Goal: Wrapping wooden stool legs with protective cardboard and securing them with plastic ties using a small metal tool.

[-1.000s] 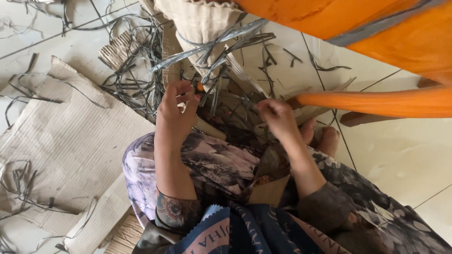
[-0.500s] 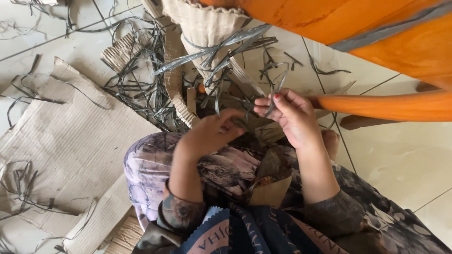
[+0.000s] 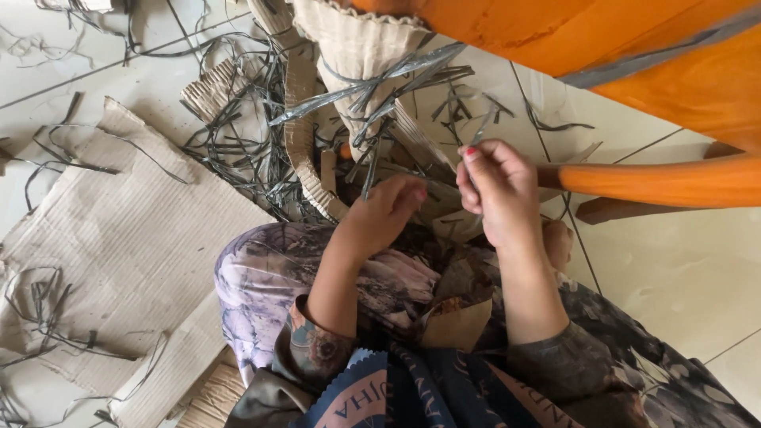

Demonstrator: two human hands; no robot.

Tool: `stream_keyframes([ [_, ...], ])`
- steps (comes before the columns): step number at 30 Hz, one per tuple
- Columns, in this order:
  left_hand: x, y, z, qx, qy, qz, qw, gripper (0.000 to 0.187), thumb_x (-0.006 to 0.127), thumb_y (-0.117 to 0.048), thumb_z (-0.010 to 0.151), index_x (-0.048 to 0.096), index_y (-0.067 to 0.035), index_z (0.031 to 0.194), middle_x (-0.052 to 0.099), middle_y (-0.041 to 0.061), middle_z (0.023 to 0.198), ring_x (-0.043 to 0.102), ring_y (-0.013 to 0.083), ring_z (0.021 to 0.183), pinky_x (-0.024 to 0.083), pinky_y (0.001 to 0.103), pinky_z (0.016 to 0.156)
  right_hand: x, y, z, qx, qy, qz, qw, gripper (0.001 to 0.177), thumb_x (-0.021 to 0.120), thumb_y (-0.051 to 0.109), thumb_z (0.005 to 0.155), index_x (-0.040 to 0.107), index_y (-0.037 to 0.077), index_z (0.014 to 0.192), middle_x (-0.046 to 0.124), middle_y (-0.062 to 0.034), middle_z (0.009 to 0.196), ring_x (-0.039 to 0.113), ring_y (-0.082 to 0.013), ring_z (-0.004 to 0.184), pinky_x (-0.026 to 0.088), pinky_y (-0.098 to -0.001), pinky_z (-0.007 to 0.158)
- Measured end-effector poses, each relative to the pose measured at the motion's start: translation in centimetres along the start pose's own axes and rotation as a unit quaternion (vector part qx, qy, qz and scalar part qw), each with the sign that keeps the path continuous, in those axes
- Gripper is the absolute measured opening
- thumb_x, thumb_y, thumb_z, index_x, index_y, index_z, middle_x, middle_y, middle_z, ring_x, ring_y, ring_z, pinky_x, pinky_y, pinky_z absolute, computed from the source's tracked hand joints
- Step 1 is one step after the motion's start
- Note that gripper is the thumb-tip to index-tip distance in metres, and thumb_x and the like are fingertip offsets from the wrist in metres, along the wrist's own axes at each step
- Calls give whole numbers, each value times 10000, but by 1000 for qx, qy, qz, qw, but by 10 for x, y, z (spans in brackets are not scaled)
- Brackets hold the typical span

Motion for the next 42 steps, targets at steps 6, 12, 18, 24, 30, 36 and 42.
stream_keyframes([
  [6, -10, -29, 0, 33, -113, -157, 981, 395, 764, -378, 920, 721, -73, 1167, 765, 79, 936, 756, 219, 846, 595, 339, 751, 12, -15, -13, -35, 8, -269, 963, 68, 735, 100, 959, 782, 101, 1008, 672, -81, 646, 575, -62, 527, 447, -227, 439],
  [12, -31, -9, -5, 1, -204, -190, 960, 206, 764, -312, 936, 798, -122, 863, 673, 31, 615, 611, 71, 634, 515, 247, 594, 24, 3, -34, 10, 68, -308, 949, 88, 737, 166, 930, 797, 148, 992, 691, -1, 630, 546, -17, 520, 450, -183, 499],
  [18, -26, 9, -1, -39, -211, -275, 937, 206, 768, -377, 924, 802, -183, 863, 695, 10, 629, 574, 46, 635, 532, 245, 647, 22, 10, -48, -30, 73, -287, 955, 137, 754, 130, 937, 793, 63, 1049, 708, -67, 670, 559, -63, 711, 499, -254, 607],
  [24, -12, 53, 1, -120, -191, -389, 893, 282, 724, -379, 960, 776, -107, 1016, 704, 35, 816, 631, 104, 839, 581, 287, 780, 10, 12, -50, -115, 48, -327, 937, 206, 800, 149, 931, 815, 121, 1135, 800, -125, 941, 729, -162, 967, 580, -332, 756],
  [30, -29, 61, -1, -107, -231, -377, 890, 375, 727, -364, 975, 748, 2, 1054, 668, 121, 786, 621, 173, 800, 569, 366, 743, 6, 51, -53, -121, -72, -434, 890, 95, 765, 219, 1000, 813, 190, 1077, 778, -46, 942, 744, -210, 963, 574, -383, 853],
  [36, -75, 56, -15, 6, -370, -372, 851, 241, 661, 13, 924, 587, -32, 1149, 664, 87, 975, 635, 167, 934, 507, 293, 836, 7, 71, -31, -257, -137, -375, 880, 88, 734, 17, 1014, 814, 29, 1048, 767, -154, 875, 758, -272, 927, 576, -372, 827],
  [42, -123, 32, -30, 70, -443, -321, 834, 222, 611, -40, 980, 564, -77, 1193, 663, 86, 1101, 627, 165, 1047, 543, 304, 854, 47, 73, -3, -357, -173, -306, 865, 120, 687, -90, 967, 788, -57, 1023, 751, -250, 867, 750, -348, 878, 572, -447, 773],
])
Point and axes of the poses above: each hand's wrist, its own z-axis towards the middle knuckle, its own x-axis out of the palm, y = z × x, the point moved 9 cm from there along z, towards the middle knuckle
